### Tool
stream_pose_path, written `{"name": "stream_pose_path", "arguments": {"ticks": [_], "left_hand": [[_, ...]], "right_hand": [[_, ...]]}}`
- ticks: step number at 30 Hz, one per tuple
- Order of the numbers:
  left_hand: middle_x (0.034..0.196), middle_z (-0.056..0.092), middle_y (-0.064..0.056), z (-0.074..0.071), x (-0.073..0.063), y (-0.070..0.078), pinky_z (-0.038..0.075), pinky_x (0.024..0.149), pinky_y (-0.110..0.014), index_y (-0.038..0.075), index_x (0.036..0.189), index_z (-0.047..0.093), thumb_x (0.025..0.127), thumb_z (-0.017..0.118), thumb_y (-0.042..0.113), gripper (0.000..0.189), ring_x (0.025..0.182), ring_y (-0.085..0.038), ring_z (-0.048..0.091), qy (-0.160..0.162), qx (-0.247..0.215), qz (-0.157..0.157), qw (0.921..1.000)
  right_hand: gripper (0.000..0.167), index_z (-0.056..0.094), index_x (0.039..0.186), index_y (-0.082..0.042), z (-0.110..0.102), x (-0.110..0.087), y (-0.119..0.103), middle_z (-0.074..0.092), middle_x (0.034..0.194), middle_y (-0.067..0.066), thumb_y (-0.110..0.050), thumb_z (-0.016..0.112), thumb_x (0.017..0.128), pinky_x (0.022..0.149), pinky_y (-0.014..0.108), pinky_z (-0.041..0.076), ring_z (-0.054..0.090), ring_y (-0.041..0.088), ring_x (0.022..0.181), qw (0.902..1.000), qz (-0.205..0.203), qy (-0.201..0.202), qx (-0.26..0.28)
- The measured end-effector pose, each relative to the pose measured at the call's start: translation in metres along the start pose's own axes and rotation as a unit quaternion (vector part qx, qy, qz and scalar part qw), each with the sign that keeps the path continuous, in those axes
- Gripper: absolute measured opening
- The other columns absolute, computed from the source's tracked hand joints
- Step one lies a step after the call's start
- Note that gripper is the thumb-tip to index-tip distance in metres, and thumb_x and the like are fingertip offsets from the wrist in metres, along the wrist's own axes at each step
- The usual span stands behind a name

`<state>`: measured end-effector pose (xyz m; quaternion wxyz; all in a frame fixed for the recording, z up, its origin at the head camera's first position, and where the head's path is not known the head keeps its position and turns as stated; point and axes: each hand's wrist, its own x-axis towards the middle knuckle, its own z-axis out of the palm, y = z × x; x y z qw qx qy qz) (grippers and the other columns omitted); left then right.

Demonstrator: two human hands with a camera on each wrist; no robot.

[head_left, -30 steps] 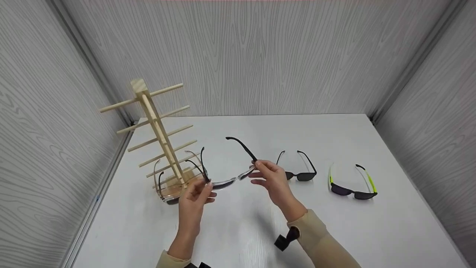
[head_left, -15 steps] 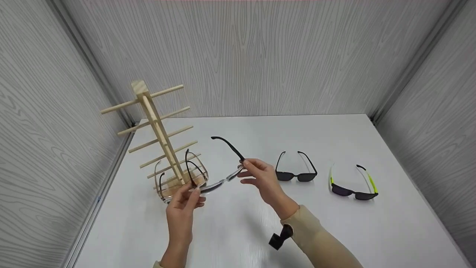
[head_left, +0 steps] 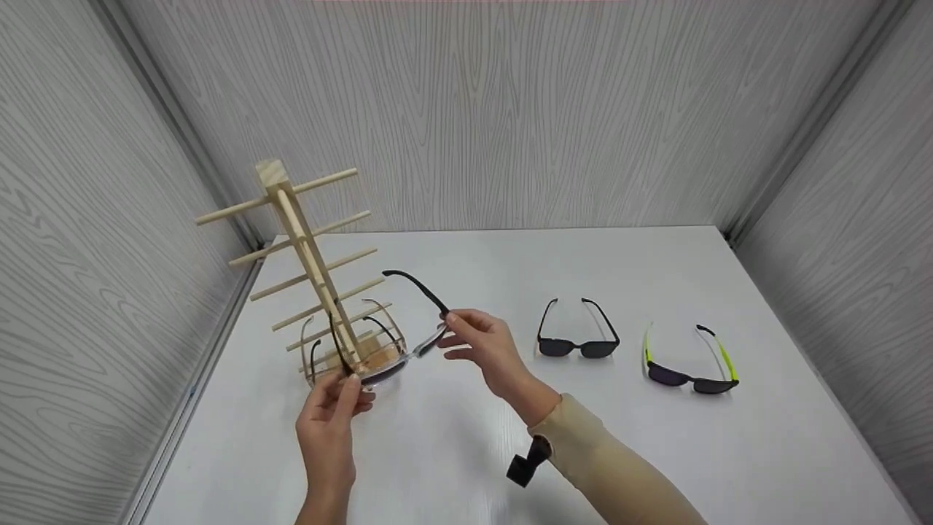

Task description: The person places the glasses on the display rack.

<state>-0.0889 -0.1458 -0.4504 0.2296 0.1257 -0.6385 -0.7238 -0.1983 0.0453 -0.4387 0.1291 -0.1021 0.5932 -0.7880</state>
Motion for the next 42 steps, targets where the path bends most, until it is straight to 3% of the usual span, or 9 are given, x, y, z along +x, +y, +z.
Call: {"name": "stream_pose_path", "arguments": {"ticks": [7, 12, 27, 42], "left_hand": [[0.090, 0.058, -0.018, -0.012, 0.005, 0.004, 0.053, 0.067, -0.027, 0.002, 0.109, 0.061, 0.093, 0.059, 0.021, 0.025, 0.072, -0.021, 0.063, 0.034, 0.020, 0.003, 0.9992], [0.089, 0.059, -0.014, -0.018, 0.011, 0.005, 0.053, 0.065, -0.025, 0.000, 0.109, 0.061, 0.092, 0.060, 0.020, 0.027, 0.072, -0.019, 0.063, 0.044, 0.008, 0.015, 0.9989], [0.088, 0.061, -0.012, -0.029, 0.016, 0.009, 0.053, 0.063, -0.023, 0.001, 0.110, 0.064, 0.092, 0.061, 0.023, 0.028, 0.071, -0.017, 0.062, 0.077, 0.020, 0.014, 0.9967], [0.085, 0.064, -0.010, -0.042, 0.043, 0.008, 0.052, 0.067, -0.023, 0.000, 0.109, 0.063, 0.094, 0.057, 0.027, 0.032, 0.076, -0.019, 0.063, 0.074, 0.046, 0.010, 0.9962]], "right_hand": [[0.028, 0.063, 0.106, 0.000, 0.017, 0.004, 0.000, 0.063, 0.097, 0.014, -0.022, 0.063, 0.090, 0.073, 0.039, 0.053, 0.065, 0.027, 0.085, 0.9998, 0.000, -0.011, -0.016], [0.027, 0.063, 0.106, 0.001, 0.028, 0.010, 0.001, 0.064, 0.092, 0.008, -0.021, 0.062, 0.090, 0.073, 0.038, 0.053, 0.066, 0.027, 0.084, 0.9996, -0.007, -0.009, -0.027], [0.030, 0.062, 0.108, 0.002, 0.044, 0.017, 0.003, 0.064, 0.095, 0.010, -0.022, 0.062, 0.091, 0.073, 0.038, 0.053, 0.064, 0.033, 0.088, 0.9991, -0.001, -0.015, -0.040], [0.028, 0.063, 0.106, 0.002, 0.057, 0.034, 0.010, 0.065, 0.091, 0.010, -0.021, 0.063, 0.090, 0.071, 0.038, 0.054, 0.066, 0.027, 0.081, 0.9980, 0.044, 0.009, -0.044]]}}
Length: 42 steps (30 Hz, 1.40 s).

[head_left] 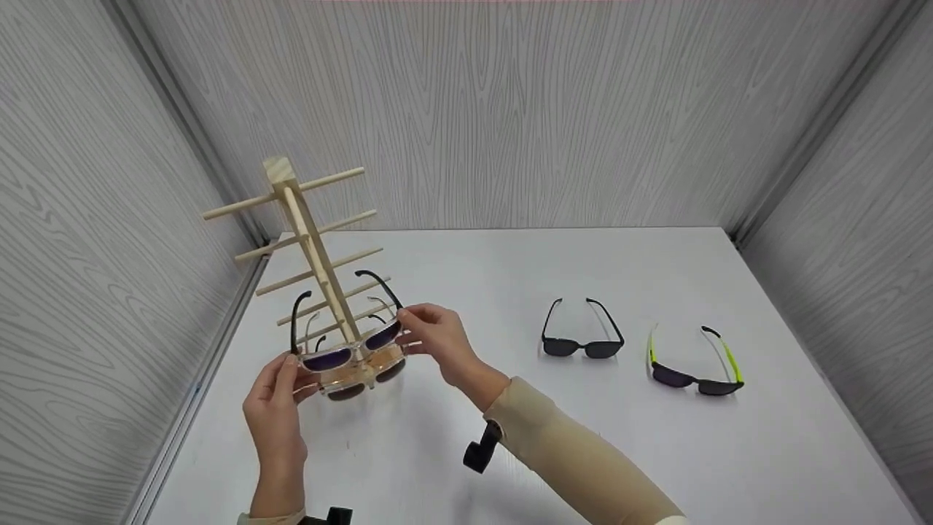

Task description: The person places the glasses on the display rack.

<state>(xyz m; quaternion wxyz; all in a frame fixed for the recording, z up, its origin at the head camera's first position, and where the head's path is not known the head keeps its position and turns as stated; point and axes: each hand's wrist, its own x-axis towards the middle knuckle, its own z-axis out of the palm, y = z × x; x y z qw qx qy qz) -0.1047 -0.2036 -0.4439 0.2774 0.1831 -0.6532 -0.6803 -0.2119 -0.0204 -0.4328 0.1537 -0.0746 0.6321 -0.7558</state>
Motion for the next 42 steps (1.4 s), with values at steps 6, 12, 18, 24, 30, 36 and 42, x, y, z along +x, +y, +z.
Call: {"name": "stream_pose_path", "arguments": {"ticks": [6, 12, 18, 24, 30, 36, 42], "left_hand": [[0.086, 0.063, -0.011, -0.001, 0.009, -0.005, 0.052, 0.067, -0.023, 0.002, 0.108, 0.064, 0.094, 0.055, 0.030, 0.032, 0.079, -0.022, 0.062, 0.003, 0.009, 0.000, 1.0000], [0.086, 0.065, -0.005, -0.002, 0.016, -0.011, 0.051, 0.067, -0.023, -0.001, 0.112, 0.062, 0.094, 0.056, 0.032, 0.038, 0.081, -0.020, 0.062, 0.002, 0.008, -0.024, 0.9997], [0.086, 0.065, -0.002, -0.002, 0.018, -0.014, 0.047, 0.057, -0.020, 0.001, 0.113, 0.061, 0.093, 0.057, 0.033, 0.038, 0.078, -0.016, 0.062, 0.003, 0.009, -0.049, 0.9987], [0.089, 0.063, -0.003, -0.003, 0.021, -0.017, 0.041, 0.047, -0.018, 0.003, 0.112, 0.062, 0.093, 0.058, 0.032, 0.035, 0.072, -0.014, 0.062, 0.000, 0.021, -0.068, 0.9975], [0.092, 0.063, -0.005, -0.004, 0.021, -0.018, 0.043, 0.048, -0.019, 0.002, 0.115, 0.060, 0.092, 0.058, 0.035, 0.041, 0.073, -0.015, 0.064, -0.001, 0.005, -0.078, 0.9970], [0.096, 0.066, -0.006, -0.009, 0.017, -0.017, 0.047, 0.054, -0.021, 0.005, 0.114, 0.060, 0.093, 0.056, 0.035, 0.037, 0.077, -0.016, 0.066, 0.005, 0.001, -0.070, 0.9975], [0.098, 0.065, -0.006, -0.014, 0.011, -0.015, 0.049, 0.058, -0.021, 0.003, 0.116, 0.059, 0.093, 0.055, 0.036, 0.040, 0.079, -0.014, 0.065, 0.026, -0.013, -0.072, 0.9970]], "right_hand": [[0.026, 0.063, 0.104, 0.002, 0.003, 0.004, 0.003, 0.064, 0.090, 0.011, -0.020, 0.063, 0.090, 0.068, 0.036, 0.054, 0.066, 0.026, 0.079, 0.9999, 0.014, 0.002, 0.007], [0.023, 0.064, 0.102, 0.001, 0.004, 0.008, 0.004, 0.064, 0.088, 0.010, -0.018, 0.063, 0.090, 0.064, 0.033, 0.053, 0.065, 0.023, 0.075, 0.9997, 0.025, 0.002, 0.005], [0.023, 0.064, 0.101, 0.001, 0.002, 0.012, 0.008, 0.065, 0.087, 0.012, -0.018, 0.064, 0.089, 0.066, 0.035, 0.054, 0.065, 0.023, 0.075, 0.9997, 0.023, 0.006, -0.010], [0.023, 0.063, 0.102, 0.001, 0.000, 0.015, 0.010, 0.064, 0.089, 0.014, -0.017, 0.064, 0.088, 0.066, 0.035, 0.054, 0.066, 0.024, 0.076, 0.9995, 0.029, 0.010, -0.009], [0.024, 0.063, 0.105, 0.000, -0.003, 0.017, 0.010, 0.064, 0.092, 0.014, -0.018, 0.065, 0.088, 0.067, 0.035, 0.054, 0.066, 0.024, 0.076, 0.9993, 0.033, 0.013, -0.011], [0.025, 0.061, 0.106, 0.001, -0.011, 0.014, 0.014, 0.065, 0.091, 0.012, -0.017, 0.064, 0.089, 0.071, 0.037, 0.054, 0.067, 0.024, 0.079, 0.9991, 0.039, 0.016, -0.010], [0.026, 0.061, 0.105, 0.000, -0.021, 0.010, 0.018, 0.065, 0.092, 0.013, -0.019, 0.065, 0.088, 0.071, 0.035, 0.054, 0.066, 0.026, 0.083, 0.9987, 0.045, 0.025, 0.000]]}}
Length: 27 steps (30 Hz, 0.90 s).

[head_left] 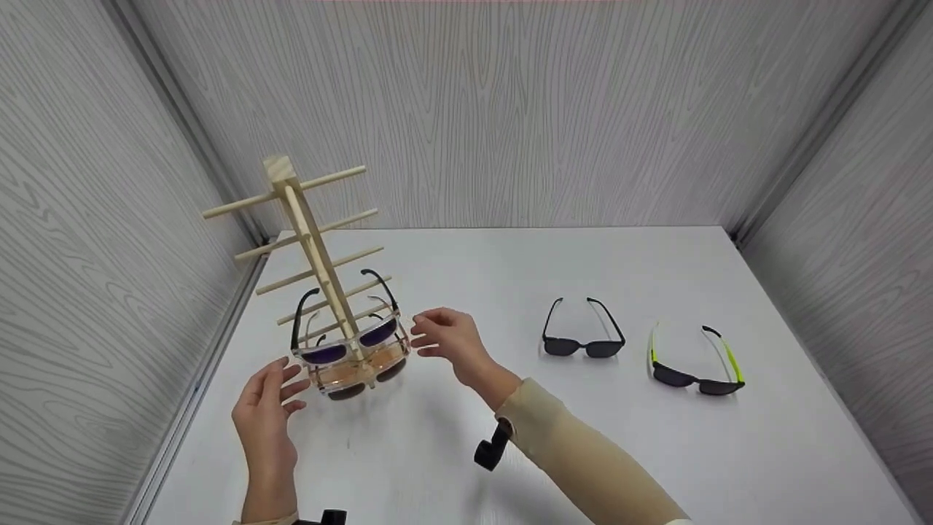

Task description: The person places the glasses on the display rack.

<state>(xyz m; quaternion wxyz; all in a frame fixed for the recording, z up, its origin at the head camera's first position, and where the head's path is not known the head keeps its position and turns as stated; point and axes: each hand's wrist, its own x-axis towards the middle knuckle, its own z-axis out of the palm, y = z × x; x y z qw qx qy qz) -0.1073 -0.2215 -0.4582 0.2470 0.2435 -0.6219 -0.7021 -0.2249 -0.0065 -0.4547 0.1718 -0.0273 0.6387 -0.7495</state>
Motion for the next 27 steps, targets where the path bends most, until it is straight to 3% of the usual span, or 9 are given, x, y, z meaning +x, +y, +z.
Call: {"name": "stream_pose_path", "arguments": {"ticks": [10, 16, 24, 27], "left_hand": [[0.098, 0.064, -0.011, 0.009, -0.015, -0.015, 0.050, 0.062, -0.022, -0.002, 0.112, 0.060, 0.093, 0.055, 0.035, 0.041, 0.082, -0.019, 0.063, 0.003, -0.053, 0.008, 0.9986], [0.096, 0.063, -0.010, 0.014, -0.025, -0.025, 0.049, 0.063, -0.023, -0.004, 0.111, 0.059, 0.094, 0.054, 0.034, 0.042, 0.081, -0.018, 0.062, -0.015, -0.071, 0.013, 0.9973], [0.091, 0.064, -0.011, 0.030, -0.035, -0.038, 0.050, 0.063, -0.026, -0.008, 0.109, 0.056, 0.095, 0.054, 0.030, 0.041, 0.079, -0.018, 0.063, -0.069, -0.097, -0.022, 0.9926], [0.091, 0.064, -0.012, 0.036, -0.037, -0.041, 0.050, 0.065, -0.026, -0.008, 0.109, 0.056, 0.096, 0.053, 0.028, 0.039, 0.080, -0.019, 0.063, -0.079, -0.088, -0.036, 0.9923]], "right_hand": [[0.027, 0.062, 0.104, 0.001, -0.015, -0.013, 0.012, 0.066, 0.094, 0.015, -0.020, 0.066, 0.087, 0.074, 0.039, 0.053, 0.066, 0.027, 0.083, 0.9999, -0.003, -0.011, 0.006], [0.027, 0.062, 0.104, 0.001, -0.025, -0.022, 0.020, 0.066, 0.092, 0.012, -0.020, 0.066, 0.088, 0.073, 0.038, 0.053, 0.066, 0.026, 0.081, 0.9999, -0.007, -0.009, 0.003], [0.026, 0.064, 0.103, -0.003, -0.043, -0.034, 0.036, 0.066, 0.092, 0.011, -0.025, 0.064, 0.089, 0.073, 0.037, 0.053, 0.066, 0.027, 0.083, 0.9995, -0.014, -0.016, -0.022], [0.025, 0.064, 0.103, -0.003, -0.049, -0.038, 0.043, 0.066, 0.093, 0.011, -0.024, 0.064, 0.089, 0.073, 0.037, 0.053, 0.066, 0.027, 0.084, 0.9995, -0.014, -0.018, -0.023]]}}
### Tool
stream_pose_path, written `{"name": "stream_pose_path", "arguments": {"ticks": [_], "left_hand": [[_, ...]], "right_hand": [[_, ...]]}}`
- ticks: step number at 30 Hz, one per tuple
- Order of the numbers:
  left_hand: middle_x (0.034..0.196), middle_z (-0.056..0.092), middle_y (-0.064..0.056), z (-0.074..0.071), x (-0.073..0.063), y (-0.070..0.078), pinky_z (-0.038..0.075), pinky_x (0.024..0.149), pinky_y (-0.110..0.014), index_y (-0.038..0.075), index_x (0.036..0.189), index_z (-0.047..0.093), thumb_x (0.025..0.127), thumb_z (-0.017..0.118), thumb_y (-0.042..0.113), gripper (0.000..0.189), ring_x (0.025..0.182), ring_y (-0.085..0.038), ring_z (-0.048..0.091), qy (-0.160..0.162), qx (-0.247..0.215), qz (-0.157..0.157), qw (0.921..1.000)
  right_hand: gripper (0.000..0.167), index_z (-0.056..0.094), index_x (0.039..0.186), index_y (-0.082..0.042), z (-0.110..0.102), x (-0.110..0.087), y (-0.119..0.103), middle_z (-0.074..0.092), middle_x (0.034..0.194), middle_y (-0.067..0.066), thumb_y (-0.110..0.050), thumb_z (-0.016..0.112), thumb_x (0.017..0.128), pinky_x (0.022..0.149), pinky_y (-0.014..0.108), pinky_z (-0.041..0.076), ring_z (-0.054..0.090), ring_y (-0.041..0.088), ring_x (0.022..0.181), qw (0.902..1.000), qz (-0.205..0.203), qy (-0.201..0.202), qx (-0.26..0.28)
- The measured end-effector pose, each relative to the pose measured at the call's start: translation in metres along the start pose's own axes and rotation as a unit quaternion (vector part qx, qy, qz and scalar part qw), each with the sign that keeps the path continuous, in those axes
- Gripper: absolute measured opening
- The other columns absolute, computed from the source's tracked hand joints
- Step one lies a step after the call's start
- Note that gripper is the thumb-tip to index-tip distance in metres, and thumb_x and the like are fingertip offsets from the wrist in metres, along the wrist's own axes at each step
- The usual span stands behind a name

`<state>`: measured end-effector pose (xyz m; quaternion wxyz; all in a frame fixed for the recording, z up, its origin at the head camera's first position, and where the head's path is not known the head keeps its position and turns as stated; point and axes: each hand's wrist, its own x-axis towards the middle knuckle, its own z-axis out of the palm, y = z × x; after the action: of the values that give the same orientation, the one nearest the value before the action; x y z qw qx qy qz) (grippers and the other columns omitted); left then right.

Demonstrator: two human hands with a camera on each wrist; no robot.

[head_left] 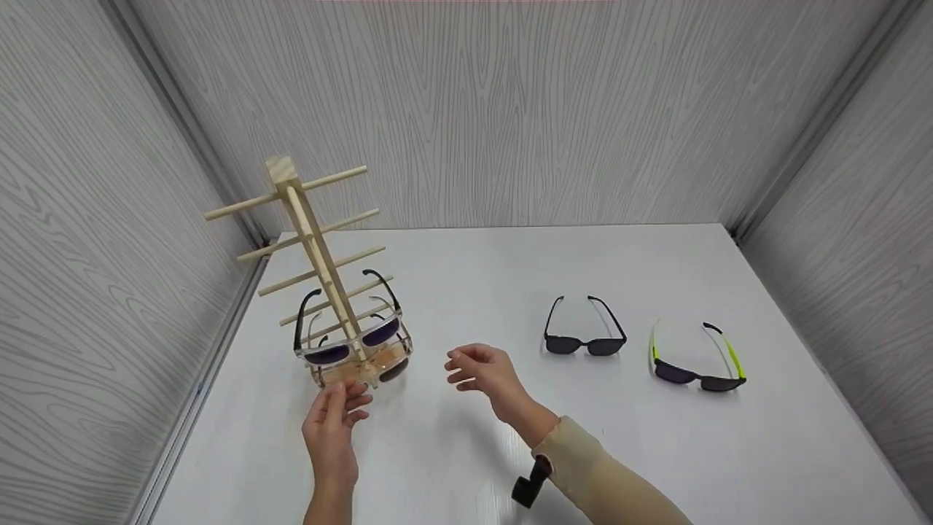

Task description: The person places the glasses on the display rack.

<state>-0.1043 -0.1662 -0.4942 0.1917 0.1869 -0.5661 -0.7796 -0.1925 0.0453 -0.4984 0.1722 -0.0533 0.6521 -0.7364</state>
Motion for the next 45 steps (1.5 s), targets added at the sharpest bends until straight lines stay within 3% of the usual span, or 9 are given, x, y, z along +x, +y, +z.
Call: {"name": "stream_pose_path", "arguments": {"ticks": [15, 25, 31, 40, 45], "left_hand": [[0.091, 0.064, -0.012, 0.024, -0.001, -0.024, 0.050, 0.066, -0.029, -0.008, 0.110, 0.057, 0.097, 0.050, 0.023, 0.034, 0.081, -0.022, 0.063, -0.051, 0.028, -0.037, 0.9976], [0.095, 0.064, -0.013, 0.034, 0.000, -0.036, 0.050, 0.067, -0.029, -0.002, 0.107, 0.061, 0.097, 0.052, 0.026, 0.031, 0.083, -0.023, 0.063, -0.093, 0.063, -0.035, 0.9930], [0.096, 0.063, -0.016, 0.042, 0.002, -0.043, 0.050, 0.070, -0.032, -0.004, 0.108, 0.060, 0.097, 0.051, 0.026, 0.033, 0.085, -0.026, 0.063, -0.129, 0.078, -0.033, 0.9880], [0.097, 0.065, -0.015, 0.053, 0.003, -0.049, 0.050, 0.070, -0.031, -0.002, 0.111, 0.061, 0.097, 0.052, 0.025, 0.032, 0.085, -0.025, 0.063, -0.156, 0.077, -0.050, 0.9834], [0.098, 0.065, -0.015, 0.059, 0.005, -0.051, 0.050, 0.071, -0.031, -0.001, 0.110, 0.062, 0.096, 0.053, 0.026, 0.031, 0.086, -0.025, 0.063, -0.165, 0.078, -0.057, 0.9816]], "right_hand": [[0.026, 0.063, 0.102, -0.002, -0.027, -0.013, 0.021, 0.066, 0.093, 0.011, -0.025, 0.064, 0.089, 0.073, 0.036, 0.052, 0.066, 0.025, 0.083, 0.9995, 0.019, 0.024, 0.004], [0.025, 0.062, 0.105, 0.001, -0.040, -0.013, 0.030, 0.066, 0.093, 0.012, -0.020, 0.062, 0.090, 0.074, 0.039, 0.052, 0.065, 0.028, 0.085, 0.9982, 0.043, 0.041, 0.002], [0.029, 0.059, 0.108, 0.005, -0.054, -0.015, 0.034, 0.066, 0.094, 0.013, -0.019, 0.061, 0.091, 0.075, 0.039, 0.052, 0.065, 0.028, 0.085, 0.9969, 0.051, 0.061, -0.004], [0.036, 0.057, 0.112, 0.006, -0.073, -0.024, 0.036, 0.065, 0.095, 0.011, -0.024, 0.061, 0.091, 0.073, 0.035, 0.052, 0.065, 0.023, 0.084, 0.9947, 0.048, 0.090, -0.012], [0.037, 0.057, 0.113, 0.007, -0.092, -0.027, 0.033, 0.065, 0.096, 0.012, -0.022, 0.061, 0.091, 0.074, 0.036, 0.052, 0.065, 0.024, 0.085, 0.9907, 0.053, 0.126, -0.007]]}}
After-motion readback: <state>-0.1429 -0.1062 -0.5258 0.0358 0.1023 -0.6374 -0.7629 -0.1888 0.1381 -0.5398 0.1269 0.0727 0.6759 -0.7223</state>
